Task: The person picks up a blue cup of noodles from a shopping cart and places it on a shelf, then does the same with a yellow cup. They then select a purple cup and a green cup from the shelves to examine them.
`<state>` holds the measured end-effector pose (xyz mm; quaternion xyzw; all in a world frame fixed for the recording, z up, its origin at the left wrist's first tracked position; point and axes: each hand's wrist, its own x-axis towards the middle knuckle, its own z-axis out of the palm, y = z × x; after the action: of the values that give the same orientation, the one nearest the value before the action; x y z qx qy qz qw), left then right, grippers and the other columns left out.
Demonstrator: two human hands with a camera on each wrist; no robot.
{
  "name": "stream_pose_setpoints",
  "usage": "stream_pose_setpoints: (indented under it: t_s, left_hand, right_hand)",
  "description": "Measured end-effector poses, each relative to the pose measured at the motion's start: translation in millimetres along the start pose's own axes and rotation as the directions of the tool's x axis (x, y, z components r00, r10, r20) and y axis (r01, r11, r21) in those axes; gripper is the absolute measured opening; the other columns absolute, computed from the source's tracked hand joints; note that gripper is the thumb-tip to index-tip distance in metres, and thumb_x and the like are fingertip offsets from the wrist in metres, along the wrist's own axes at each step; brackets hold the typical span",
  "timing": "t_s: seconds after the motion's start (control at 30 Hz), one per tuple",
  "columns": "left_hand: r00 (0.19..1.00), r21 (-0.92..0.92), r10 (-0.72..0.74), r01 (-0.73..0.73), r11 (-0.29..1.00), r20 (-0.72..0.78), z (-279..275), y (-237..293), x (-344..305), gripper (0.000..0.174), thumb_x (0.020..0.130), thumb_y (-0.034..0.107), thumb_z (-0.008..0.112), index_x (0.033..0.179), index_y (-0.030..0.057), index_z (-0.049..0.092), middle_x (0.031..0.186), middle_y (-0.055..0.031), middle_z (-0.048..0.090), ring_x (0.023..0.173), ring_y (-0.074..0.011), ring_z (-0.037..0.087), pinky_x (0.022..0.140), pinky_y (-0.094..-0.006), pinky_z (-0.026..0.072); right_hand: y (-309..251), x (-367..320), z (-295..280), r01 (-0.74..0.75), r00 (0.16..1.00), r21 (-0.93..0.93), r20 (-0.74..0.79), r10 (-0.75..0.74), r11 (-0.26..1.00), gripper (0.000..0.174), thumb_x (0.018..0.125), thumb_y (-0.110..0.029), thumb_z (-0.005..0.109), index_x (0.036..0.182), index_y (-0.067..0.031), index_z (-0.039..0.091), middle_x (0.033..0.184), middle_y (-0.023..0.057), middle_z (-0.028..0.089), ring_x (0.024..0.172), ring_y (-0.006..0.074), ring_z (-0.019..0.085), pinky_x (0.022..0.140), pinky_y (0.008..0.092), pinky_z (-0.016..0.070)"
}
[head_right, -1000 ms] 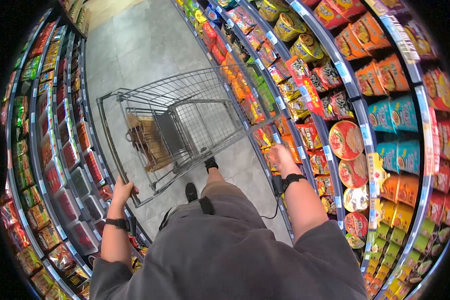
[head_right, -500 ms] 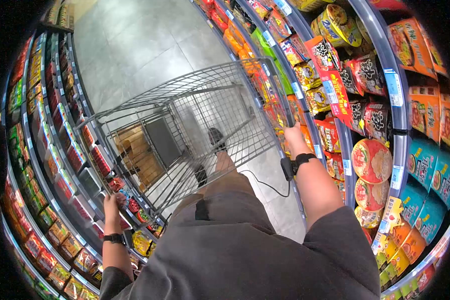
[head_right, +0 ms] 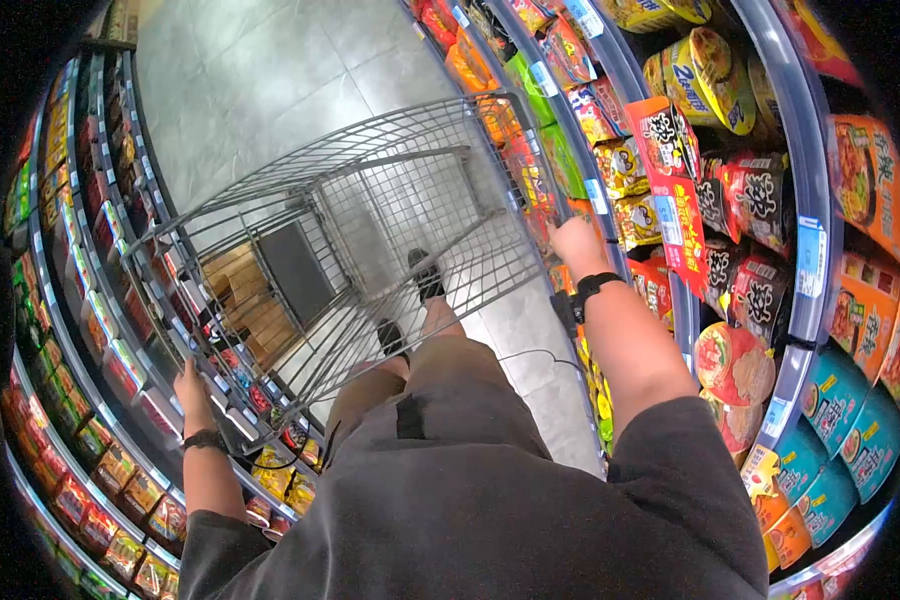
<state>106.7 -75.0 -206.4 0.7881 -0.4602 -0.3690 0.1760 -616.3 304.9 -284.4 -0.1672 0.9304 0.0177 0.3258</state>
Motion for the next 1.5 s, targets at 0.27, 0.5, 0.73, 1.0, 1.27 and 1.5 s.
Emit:
stream_pose_setpoints:
  t_s: [0.27, 0.5, 0.73, 1.0, 1.27, 1.5]
  left_hand:
    - [1.000, 0.019, -0.004, 0.004, 1.000, -0.029, -0.6, 37.2, 27.5, 0.034, 0.096, 0.033, 0.068, 0.078, 0.0097, 0.053, 0.054, 0.0015, 0.044, 0.039, -0.0133, 0.041, 0.037, -0.0316, 0.0319]
    - [0.965, 0.263, 0.251, -0.224, 0.938, -0.075, -5.8, 66.2, 107.4, 0.034, 0.094, 0.032, 0.068, 0.074, 0.0069, 0.059, 0.056, 0.0011, 0.050, 0.045, -0.0124, 0.047, 0.045, -0.0335, 0.0360]
    - [0.946, 0.255, 0.292, -0.250, 0.934, -0.140, 6.0, 141.5, 181.4, 0.036, 0.093, 0.034, 0.069, 0.077, 0.0026, 0.064, 0.058, -0.0026, 0.055, 0.046, -0.0161, 0.052, 0.047, -0.0362, 0.0393]
    - [0.983, 0.215, 0.154, -0.129, 0.968, -0.101, 16.3, 218.5, 295.2, 0.036, 0.094, 0.035, 0.069, 0.075, 0.0057, 0.060, 0.054, -0.0010, 0.050, 0.043, -0.0152, 0.050, 0.044, -0.0347, 0.0377]
    - [0.962, 0.287, 0.247, -0.205, 0.936, -0.118, 48.7, 325.5, 328.5, 0.034, 0.091, 0.029, 0.068, 0.076, -0.0006, 0.063, 0.058, -0.0013, 0.052, 0.053, -0.0120, 0.046, 0.052, -0.0357, 0.0380]
    - [0.961, 0.257, 0.230, -0.187, 0.948, -0.150, 62.8, 369.5, 414.9, 0.033, 0.091, 0.028, 0.066, 0.075, -0.0005, 0.060, 0.057, -0.0039, 0.054, 0.050, -0.0162, 0.050, 0.051, -0.0363, 0.0406]
  right_hand:
    - [-48.1, -8.1, 31.5, 0.036, 0.873, 0.037, -0.488, -0.014, 0.999, 0.039, 0.083, -0.031, 0.075, 0.106, 0.0010, 0.075, 0.108, 0.0253, 0.073, 0.102, 0.0408, 0.070, 0.092, 0.0466, 0.0547]
    - [-125.6, 15.4, 1.8, -0.099, 0.951, 0.236, -0.262, 0.162, 0.967, 0.035, 0.086, -0.029, 0.067, 0.109, -0.0038, 0.075, 0.099, 0.0273, 0.073, 0.098, 0.0445, 0.071, 0.089, 0.0512, 0.0564]
    - [-206.9, 71.1, -4.6, 0.001, 0.922, 0.189, -0.380, 0.072, 0.982, 0.029, 0.083, -0.026, 0.070, 0.102, -0.0053, 0.076, 0.089, 0.0246, 0.074, 0.088, 0.0432, 0.072, 0.080, 0.0493, 0.0568]
    - [-323.6, 102.5, -58.0, -0.119, 0.950, 0.246, -0.254, 0.183, 0.962, 0.034, 0.085, -0.029, 0.070, 0.106, -0.0029, 0.075, 0.101, 0.0262, 0.074, 0.100, 0.0427, 0.071, 0.090, 0.0496, 0.0565]
    - [-409.4, 166.4, -94.4, -0.126, 0.939, 0.210, -0.291, 0.185, 0.970, 0.036, 0.085, -0.031, 0.069, 0.106, -0.0011, 0.076, 0.097, 0.0299, 0.073, 0.098, 0.0439, 0.072, 0.090, 0.0516, 0.0571]
    - [-484.2, 222.3, -125.1, -0.123, 0.943, 0.234, -0.275, 0.187, 0.964, 0.034, 0.083, -0.028, 0.072, 0.105, -0.0015, 0.075, 0.096, 0.0281, 0.074, 0.098, 0.0423, 0.072, 0.090, 0.0510, 0.0573]
